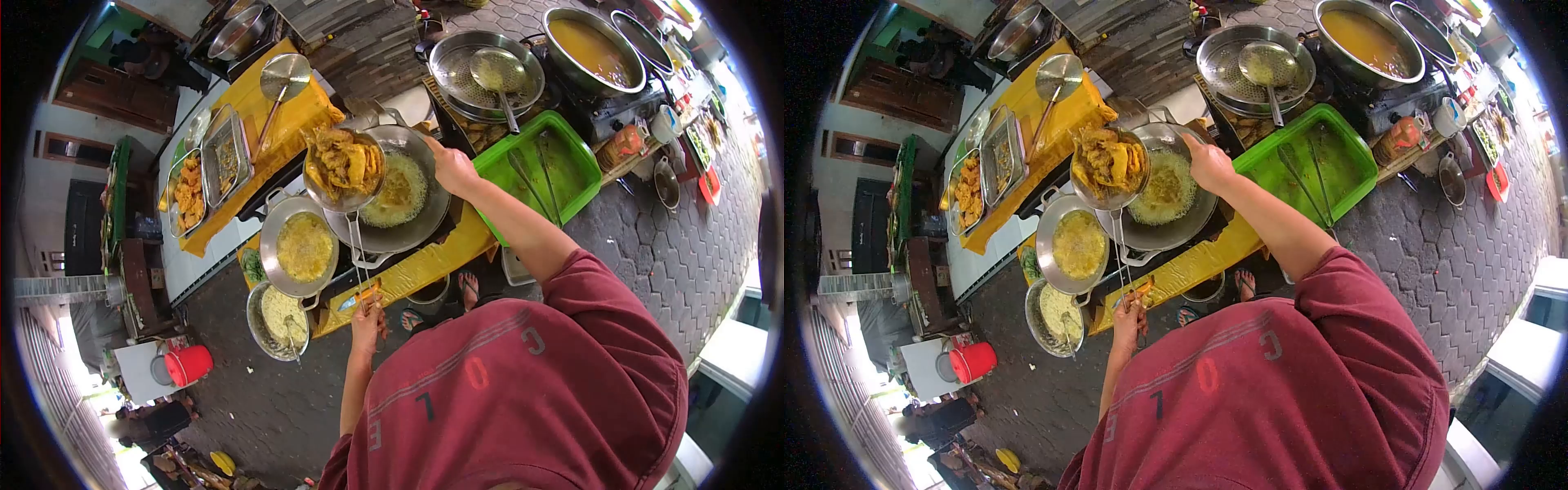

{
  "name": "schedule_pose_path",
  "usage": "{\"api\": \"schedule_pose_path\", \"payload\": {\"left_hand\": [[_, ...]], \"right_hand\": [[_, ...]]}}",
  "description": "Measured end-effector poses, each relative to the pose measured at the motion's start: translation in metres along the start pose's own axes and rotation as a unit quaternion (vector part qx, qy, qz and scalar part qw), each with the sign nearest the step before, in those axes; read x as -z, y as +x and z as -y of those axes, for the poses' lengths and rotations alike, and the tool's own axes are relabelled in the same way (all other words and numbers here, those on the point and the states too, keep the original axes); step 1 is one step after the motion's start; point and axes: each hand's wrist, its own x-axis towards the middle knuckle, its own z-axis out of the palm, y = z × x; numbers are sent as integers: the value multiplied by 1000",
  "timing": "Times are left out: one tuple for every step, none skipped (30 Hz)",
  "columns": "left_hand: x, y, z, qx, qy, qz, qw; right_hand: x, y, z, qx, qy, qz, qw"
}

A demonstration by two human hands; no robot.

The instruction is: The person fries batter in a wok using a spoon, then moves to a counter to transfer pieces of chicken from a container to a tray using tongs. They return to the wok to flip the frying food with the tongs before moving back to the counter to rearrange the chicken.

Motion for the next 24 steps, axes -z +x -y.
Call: {"api": "schedule_pose_path", "payload": {"left_hand": [[-2, 0, 0, 3, -9, -1, 1000], [-3, -1, -1, 6, -17, -2, 1000], [-3, -1, -1, 5, -17, -3, 1000], [-4, 0, -1, 9, -34, 5, 999], [-6, 1, -1, 12, -54, 11, 998], [-7, 3, 2, 7, -57, 7, 998], [-6, 5, 6, 6, -59, 12, 998], [-5, 6, 8, 4, -60, 16, 998], [-6, 8, 7, -3, -62, 11, 998], [-6, 8, 7, 4, -70, 10, 998], [-7, 7, 6, 12, -78, 10, 997], [-9, 5, 3, 1, -82, 3, 997], [-11, 4, 3, -4, -86, -2, 996], [-13, 1, 5, -7, -79, -5, 997], [-16, -1, 7, -10, -72, -7, 997], [-19, -2, 11, -11, -89, -1, 996], [-20, -1, 15, -13, -92, -5, 996], [-21, 0, 19, -11, -99, 0, 995], [-22, -1, 21, -7, -106, 7, 994], [-22, 0, 22, -1, -104, 5, 995], [-21, 2, 22, 0, -104, 8, 995], [-21, 1, 22, 6, -89, 7, 996], [-21, 1, 22, 11, -74, 5, 997], [-20, 0, 22, 13, -75, 7, 997]], "right_hand": [[-5, -4, -6, -38, 1, 29, 999], [-10, -9, -14, -36, 2, 29, 999], [-16, -18, -22, -57, 7, 30, 998], [-21, -25, -30, -77, 10, 31, 997], [-27, -33, -38, -72, 9, 30, 997], [-33, -42, -44, -78, 19, 16, 997], [-39, -50, -50, -83, 31, 5, 996], [-44, -54, -59, -74, 32, 7, 997], [-48, -55, -70, -69, 17, 35, 997], [-52, -59, -75, -66, 1, 64, 996], [-47, -65, -68, -59, 0, 66, 996], [-39, -71, -63, -60, 10, 61, 996], [-32, -77, -57, -62, 19, 57, 996], [-31, -80, -57, -54, 24, 43, 997], [-30, -81, -56, -47, 22, 45, 998], [-29, -82, -56, -67, 22, 57, 996], [-28, -82, -56, -88, 23, 68, 994], [-32, -80, -62, -85, 22, 70, 994], [-37, -77, -65, -99, 1, 94, 991], [-41, -76, -70, -114, -20, 115, 987], [-44, -78, -75, -116, -21, 113, 986], [-44, -81, -74, -117, -3, 95, 989], [-43, -83, -74, -117, 15, 76, 990], [-43, -83, -76, -119, 13, 75, 990]]}}
